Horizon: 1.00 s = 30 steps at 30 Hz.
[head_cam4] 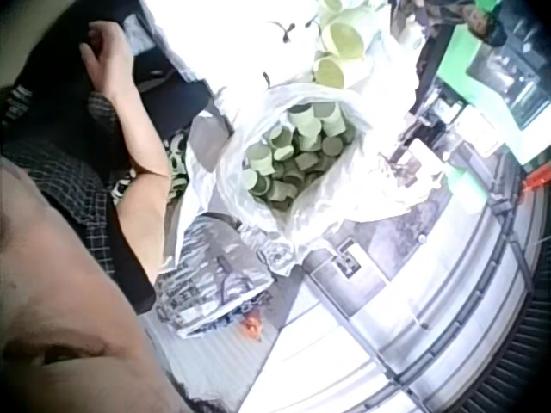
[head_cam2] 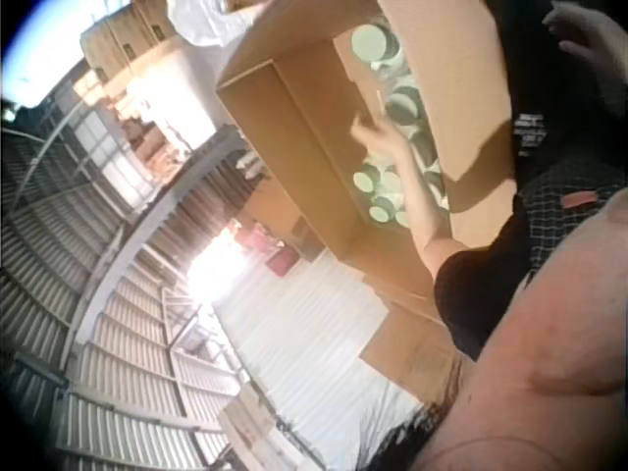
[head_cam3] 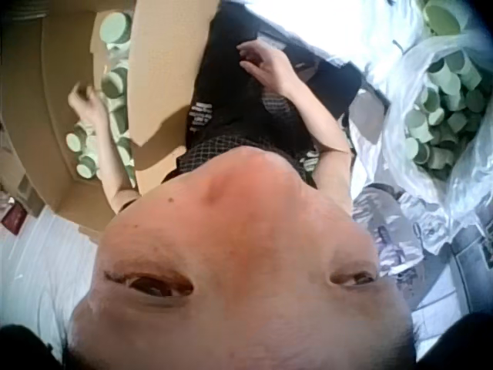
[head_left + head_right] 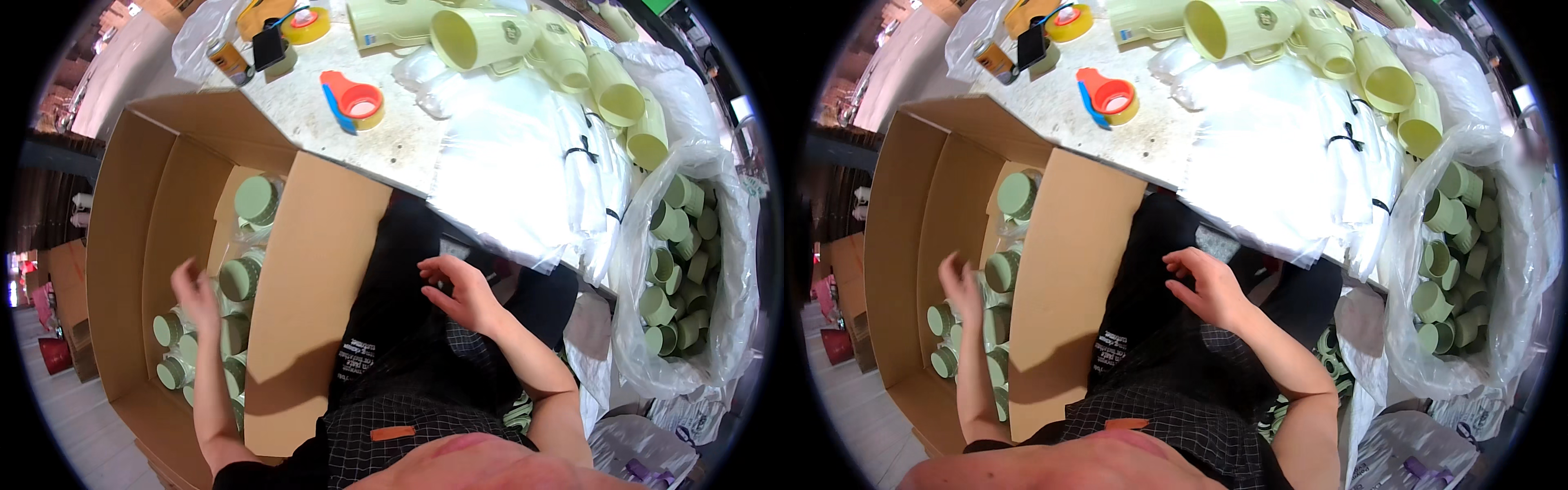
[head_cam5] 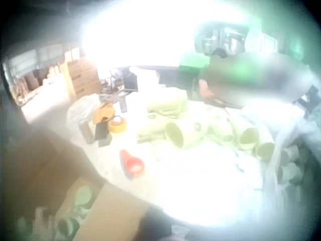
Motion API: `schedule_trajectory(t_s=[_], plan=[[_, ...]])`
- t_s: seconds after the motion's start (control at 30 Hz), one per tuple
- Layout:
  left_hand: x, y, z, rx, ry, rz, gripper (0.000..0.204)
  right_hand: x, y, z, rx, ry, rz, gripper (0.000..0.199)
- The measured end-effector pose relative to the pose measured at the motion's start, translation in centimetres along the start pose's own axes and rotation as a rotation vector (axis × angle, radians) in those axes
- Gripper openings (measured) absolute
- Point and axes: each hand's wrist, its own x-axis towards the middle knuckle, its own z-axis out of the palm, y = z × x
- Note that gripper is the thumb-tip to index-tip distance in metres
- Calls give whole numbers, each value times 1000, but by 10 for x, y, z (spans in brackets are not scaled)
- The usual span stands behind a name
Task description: The person assembles plastic pitchers by placing green lids onto yellow bodies, wraps the assembled pitchers in plastic bags, and places them into a cardboard box. After filling the box, the person folds the flaps and uses a tape dispenser to seal it.
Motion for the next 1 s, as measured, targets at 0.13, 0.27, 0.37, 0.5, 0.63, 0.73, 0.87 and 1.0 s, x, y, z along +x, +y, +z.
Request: schedule_trajectory(t_s=[0.13,0.27,0.37,0.5,0.63,0.73,0.87,1.0], plan=[[36,238,174,-298,-490,511,40,-21,53,-17,77,136,-28,36],[97,312,346,-363,-261,581,56,-29,56,-44,-108,383,-244,40],[151,358,428,39,68,579,57,-85,58,-118,-268,818,-150,45],[182,399,431,-201,-304,354,39,-206,84,-209,-448,1467,224,39],[147,410,333,-900,-257,218,30,-262,115,-276,-1475,1065,404,25],[137,357,284,-551,-309,142,31,-269,169,-316,-1477,804,618,26],[43,343,223,-1186,-623,-295,36,-240,156,-312,-1035,1063,552,37],[-8,309,172,-1189,-762,-416,43,-195,87,-209,-58,1353,8,48]])
